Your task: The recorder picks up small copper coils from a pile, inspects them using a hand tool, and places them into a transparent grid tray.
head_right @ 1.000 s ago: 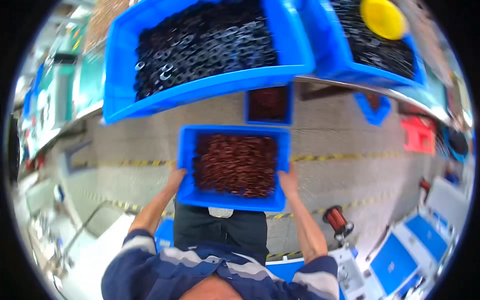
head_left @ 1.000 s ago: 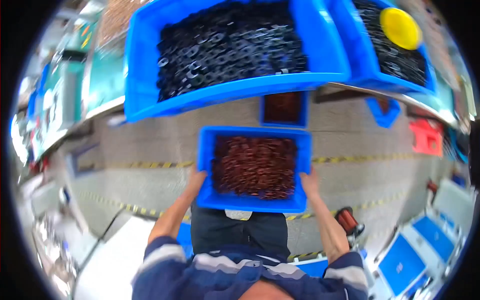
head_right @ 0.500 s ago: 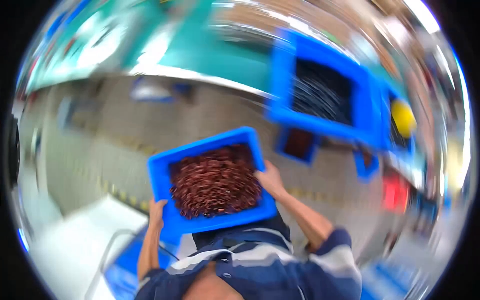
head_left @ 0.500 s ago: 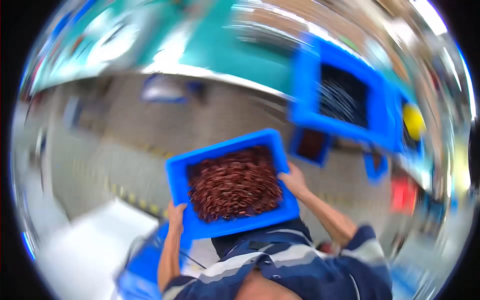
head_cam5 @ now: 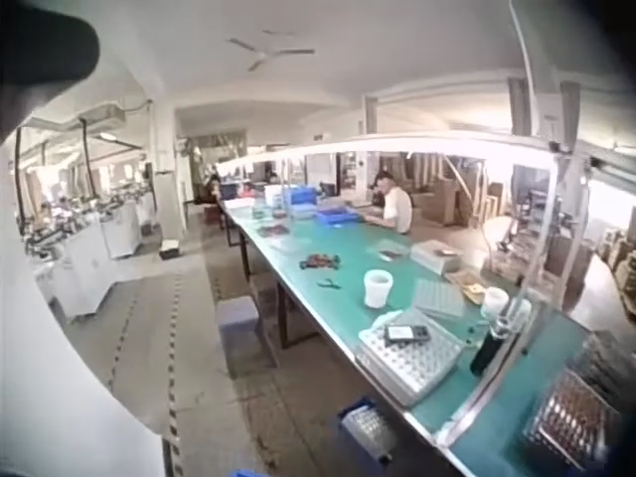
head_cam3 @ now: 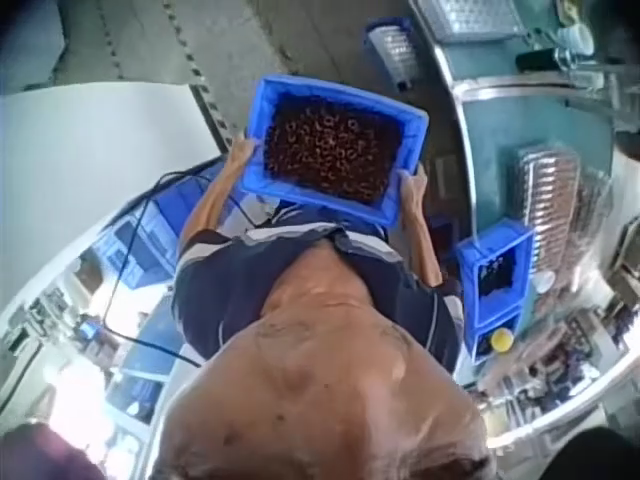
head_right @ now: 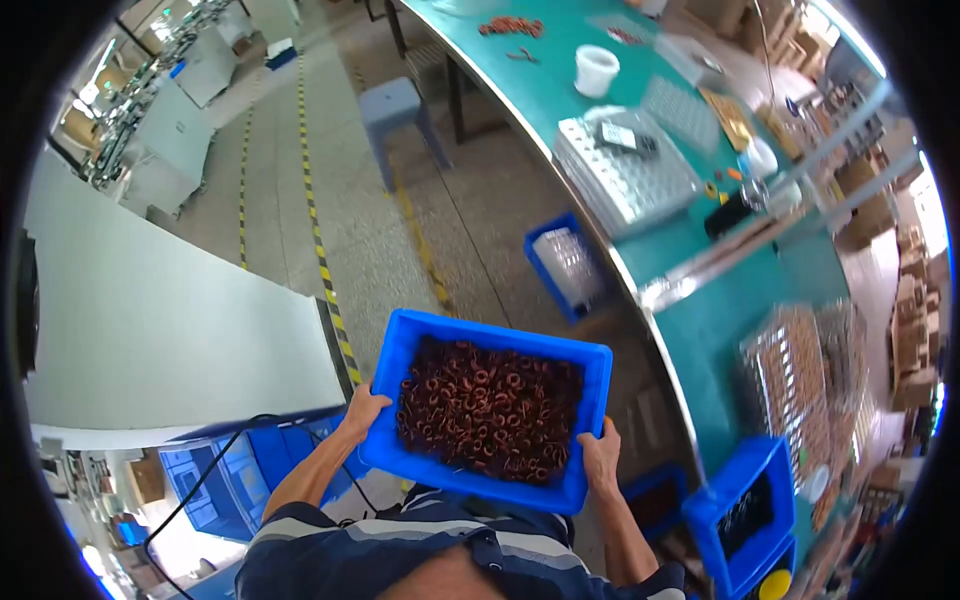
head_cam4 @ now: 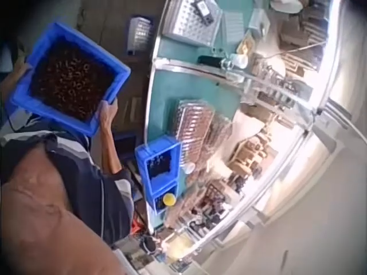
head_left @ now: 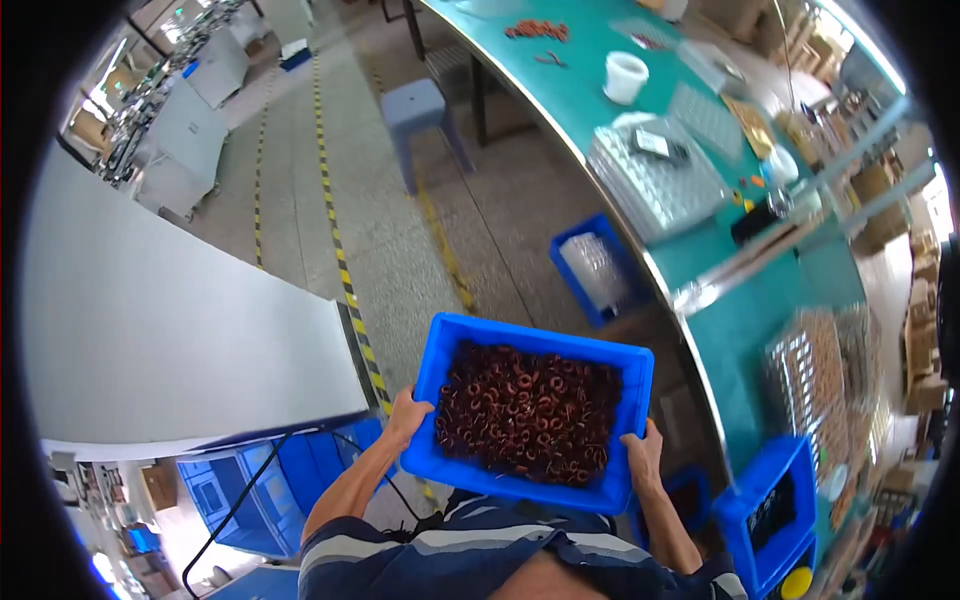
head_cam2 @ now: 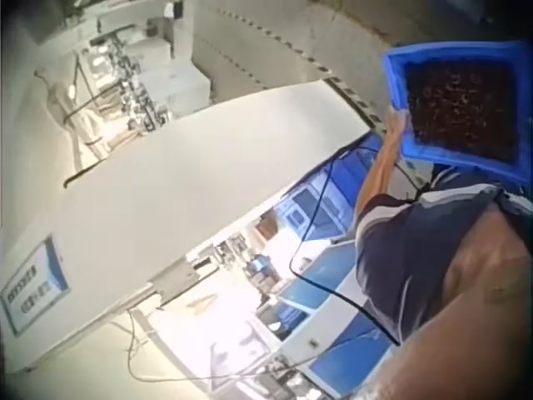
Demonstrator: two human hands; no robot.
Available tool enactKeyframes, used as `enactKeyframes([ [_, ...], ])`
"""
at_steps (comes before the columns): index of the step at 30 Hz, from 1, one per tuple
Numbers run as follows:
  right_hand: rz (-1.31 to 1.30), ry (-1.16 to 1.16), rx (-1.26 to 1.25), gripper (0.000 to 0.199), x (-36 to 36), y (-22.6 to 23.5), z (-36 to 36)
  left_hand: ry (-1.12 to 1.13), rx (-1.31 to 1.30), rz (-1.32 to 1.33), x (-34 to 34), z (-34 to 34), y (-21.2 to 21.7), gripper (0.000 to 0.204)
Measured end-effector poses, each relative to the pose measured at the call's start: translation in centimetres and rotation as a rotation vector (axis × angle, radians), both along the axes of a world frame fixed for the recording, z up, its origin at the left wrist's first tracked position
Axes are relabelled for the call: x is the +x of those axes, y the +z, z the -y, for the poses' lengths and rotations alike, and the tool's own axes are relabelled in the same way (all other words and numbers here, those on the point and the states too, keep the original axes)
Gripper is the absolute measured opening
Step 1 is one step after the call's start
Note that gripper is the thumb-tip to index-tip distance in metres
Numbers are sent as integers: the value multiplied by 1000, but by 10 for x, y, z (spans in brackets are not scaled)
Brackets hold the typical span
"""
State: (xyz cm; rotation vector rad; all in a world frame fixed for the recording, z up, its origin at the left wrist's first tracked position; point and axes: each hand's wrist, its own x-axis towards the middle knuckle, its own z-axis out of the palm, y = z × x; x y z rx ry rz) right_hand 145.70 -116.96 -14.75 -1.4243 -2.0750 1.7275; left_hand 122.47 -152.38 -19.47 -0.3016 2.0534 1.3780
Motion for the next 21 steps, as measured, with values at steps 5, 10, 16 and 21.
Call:
enactKeyframes([
  [5,-135,39,-19,44,-185,2,-35,42,-51,-201,-153,-19,4,50],
  [10,-207,178,108,49,-396,-23,-96,158,94,-194,-331,-61,34,54],
  [16,-125,206,33,47,-672,26,-134,224,112,-203,-580,-96,85,50],
  [21,-170,165,105,51,-881,46,-153,188,93,-205,-816,-124,90,49],
])
